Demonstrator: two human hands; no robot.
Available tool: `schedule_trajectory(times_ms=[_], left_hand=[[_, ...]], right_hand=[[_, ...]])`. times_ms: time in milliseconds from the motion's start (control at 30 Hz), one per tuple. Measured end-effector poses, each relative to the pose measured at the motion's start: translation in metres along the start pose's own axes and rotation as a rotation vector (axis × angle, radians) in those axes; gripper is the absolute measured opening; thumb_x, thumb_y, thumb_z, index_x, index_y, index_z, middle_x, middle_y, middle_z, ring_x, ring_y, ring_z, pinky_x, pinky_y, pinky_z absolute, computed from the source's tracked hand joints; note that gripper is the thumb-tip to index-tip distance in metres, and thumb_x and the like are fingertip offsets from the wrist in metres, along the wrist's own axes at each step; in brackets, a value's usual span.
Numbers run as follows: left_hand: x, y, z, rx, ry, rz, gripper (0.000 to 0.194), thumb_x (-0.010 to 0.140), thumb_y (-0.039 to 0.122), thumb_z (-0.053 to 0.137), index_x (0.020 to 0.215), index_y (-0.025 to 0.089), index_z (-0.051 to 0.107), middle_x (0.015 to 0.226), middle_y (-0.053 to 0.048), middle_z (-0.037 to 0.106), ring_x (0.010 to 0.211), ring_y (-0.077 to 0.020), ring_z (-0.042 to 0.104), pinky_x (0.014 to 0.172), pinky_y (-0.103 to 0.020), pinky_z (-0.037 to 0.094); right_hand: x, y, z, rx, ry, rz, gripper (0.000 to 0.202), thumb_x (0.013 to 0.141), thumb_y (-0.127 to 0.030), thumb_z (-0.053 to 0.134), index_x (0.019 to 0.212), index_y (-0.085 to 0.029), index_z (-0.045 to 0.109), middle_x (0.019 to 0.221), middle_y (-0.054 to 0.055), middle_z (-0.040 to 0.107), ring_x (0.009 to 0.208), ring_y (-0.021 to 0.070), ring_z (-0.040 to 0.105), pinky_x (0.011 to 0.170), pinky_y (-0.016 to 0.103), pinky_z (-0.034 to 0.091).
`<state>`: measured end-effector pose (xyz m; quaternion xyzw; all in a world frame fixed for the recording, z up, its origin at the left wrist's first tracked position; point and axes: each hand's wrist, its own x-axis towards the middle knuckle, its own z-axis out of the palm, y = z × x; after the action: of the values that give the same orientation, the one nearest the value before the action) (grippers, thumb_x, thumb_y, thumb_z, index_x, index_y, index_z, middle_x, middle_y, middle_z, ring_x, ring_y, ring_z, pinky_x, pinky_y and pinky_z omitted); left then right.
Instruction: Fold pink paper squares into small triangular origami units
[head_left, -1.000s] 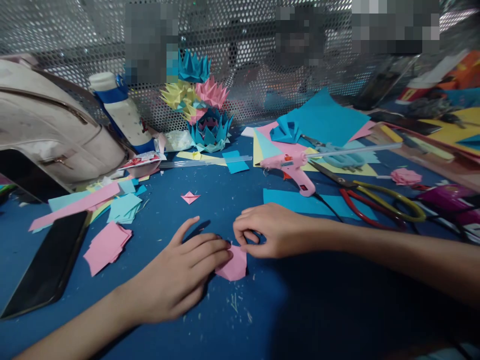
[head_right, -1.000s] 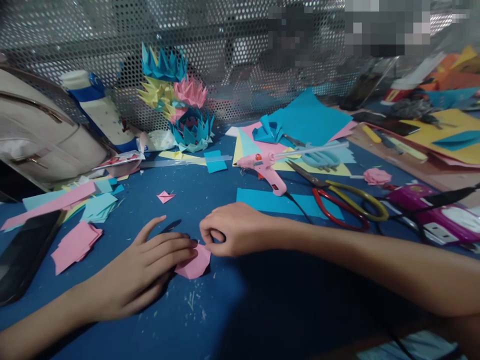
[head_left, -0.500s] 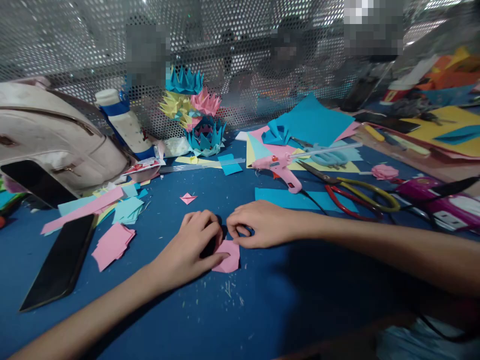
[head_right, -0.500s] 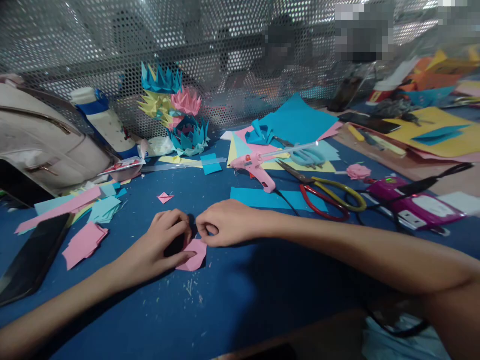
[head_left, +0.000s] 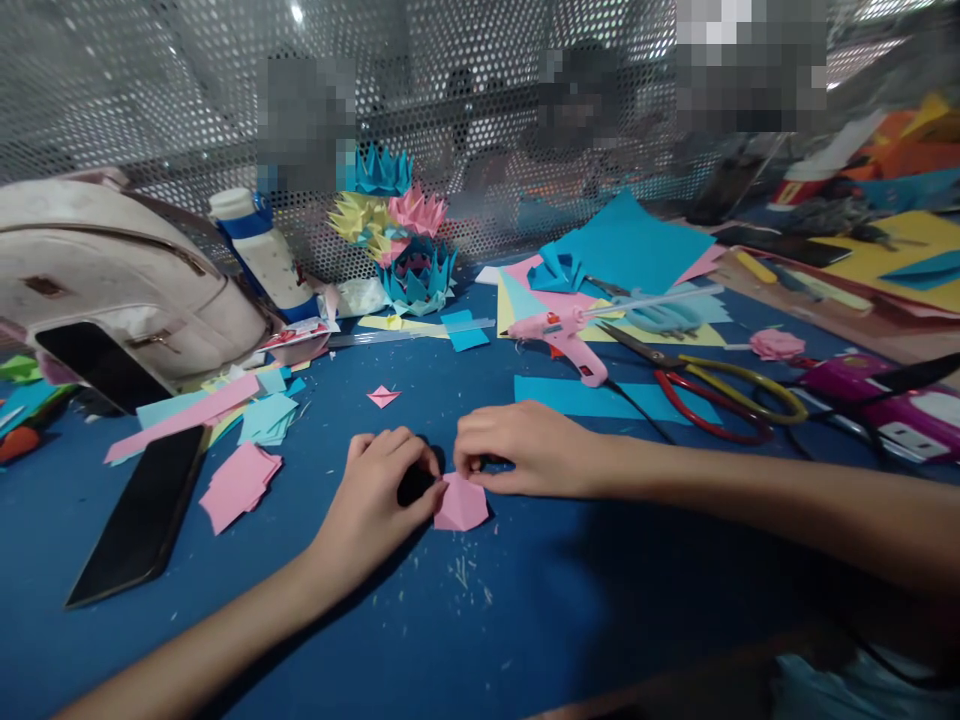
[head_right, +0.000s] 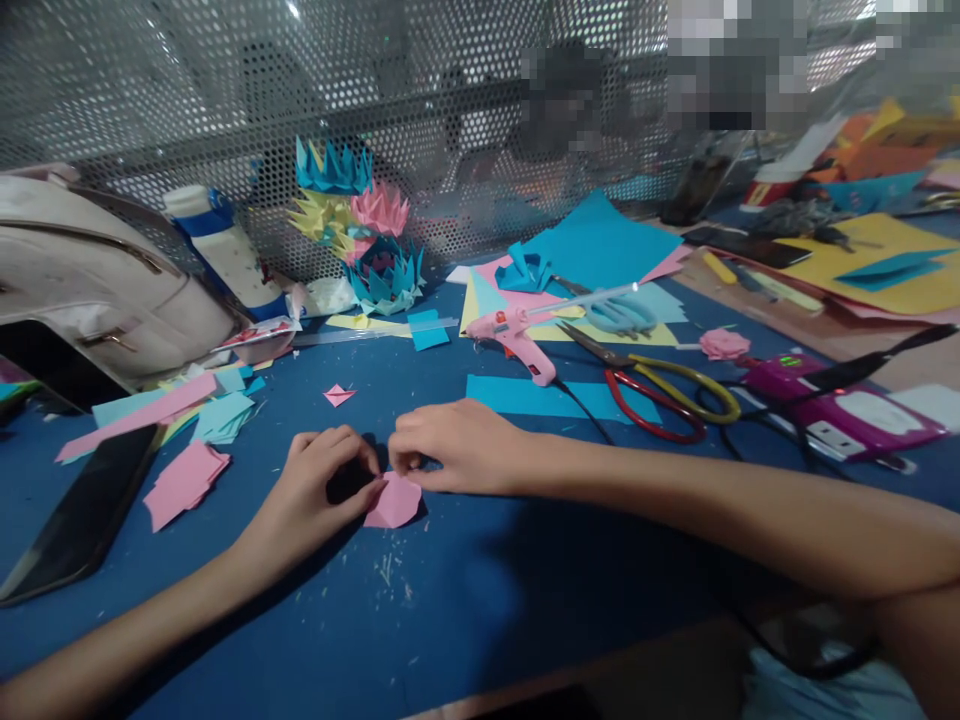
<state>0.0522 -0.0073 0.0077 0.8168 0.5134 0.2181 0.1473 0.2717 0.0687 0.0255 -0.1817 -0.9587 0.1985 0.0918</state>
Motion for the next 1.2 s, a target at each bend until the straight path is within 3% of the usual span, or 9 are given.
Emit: schedule_trajectory(times_ms=[133,233,667,900,1200], left_hand=[[-0.002,-0.003,0.000,-0.006,0.039,-0.010,0.008,0.091,0.020,0.061,0.083,0.021,0.060,0.083,0.004,0.063,0.081,-0.0163,0.057,0.082,-0.035,0.032],[-0.002,-0.004,0.001,-0.017,0.057,0.000,0.013,0.092,0.021,0.061,0.080,0.021,0.060,0.082,0.004,0.065,0.078,-0.0158,0.057,0.081,-0.036,0.032],[0.001,-0.005,-0.003,-0.052,0.137,0.132,0.017,0.101,0.026,0.055,0.091,0.028,0.069,0.087,0.006,0.072,0.076,-0.0149,0.058,0.078,-0.037,0.030],[-0.001,-0.007,-0.001,-0.070,0.114,0.084,0.013,0.100,0.027,0.058,0.102,0.030,0.070,0.088,0.005,0.071,0.077,-0.0153,0.056,0.077,-0.037,0.030],[-0.002,-0.007,-0.002,-0.096,0.093,0.073,0.016,0.099,0.023,0.059,0.095,0.031,0.072,0.087,0.006,0.069,0.078,-0.0149,0.054,0.077,-0.037,0.029]], right_hand=[[-0.008,0.008,0.010,-0.218,0.124,-0.241,0.022,0.102,-0.031,0.049,0.100,-0.021,0.069,0.092,0.003,0.065,0.081,0.0156,0.049,0.061,0.030,0.025],[-0.010,0.014,0.016,-0.309,0.168,-0.299,0.025,0.104,-0.031,0.045,0.103,-0.022,0.068,0.091,0.003,0.064,0.077,0.0154,0.045,0.060,0.031,0.022],[-0.006,0.019,0.016,-0.354,0.125,-0.306,0.018,0.102,-0.025,0.046,0.105,-0.020,0.063,0.081,0.001,0.057,0.068,0.0147,0.042,0.058,0.031,0.027],[-0.006,0.018,0.016,-0.350,0.204,-0.337,0.025,0.104,-0.021,0.040,0.102,-0.019,0.065,0.086,0.001,0.063,0.077,0.0141,0.055,0.067,0.030,0.042],[-0.007,0.018,0.017,-0.336,0.268,-0.348,0.023,0.102,-0.013,0.042,0.102,-0.016,0.066,0.086,0.002,0.066,0.079,0.0128,0.059,0.069,0.028,0.047]])
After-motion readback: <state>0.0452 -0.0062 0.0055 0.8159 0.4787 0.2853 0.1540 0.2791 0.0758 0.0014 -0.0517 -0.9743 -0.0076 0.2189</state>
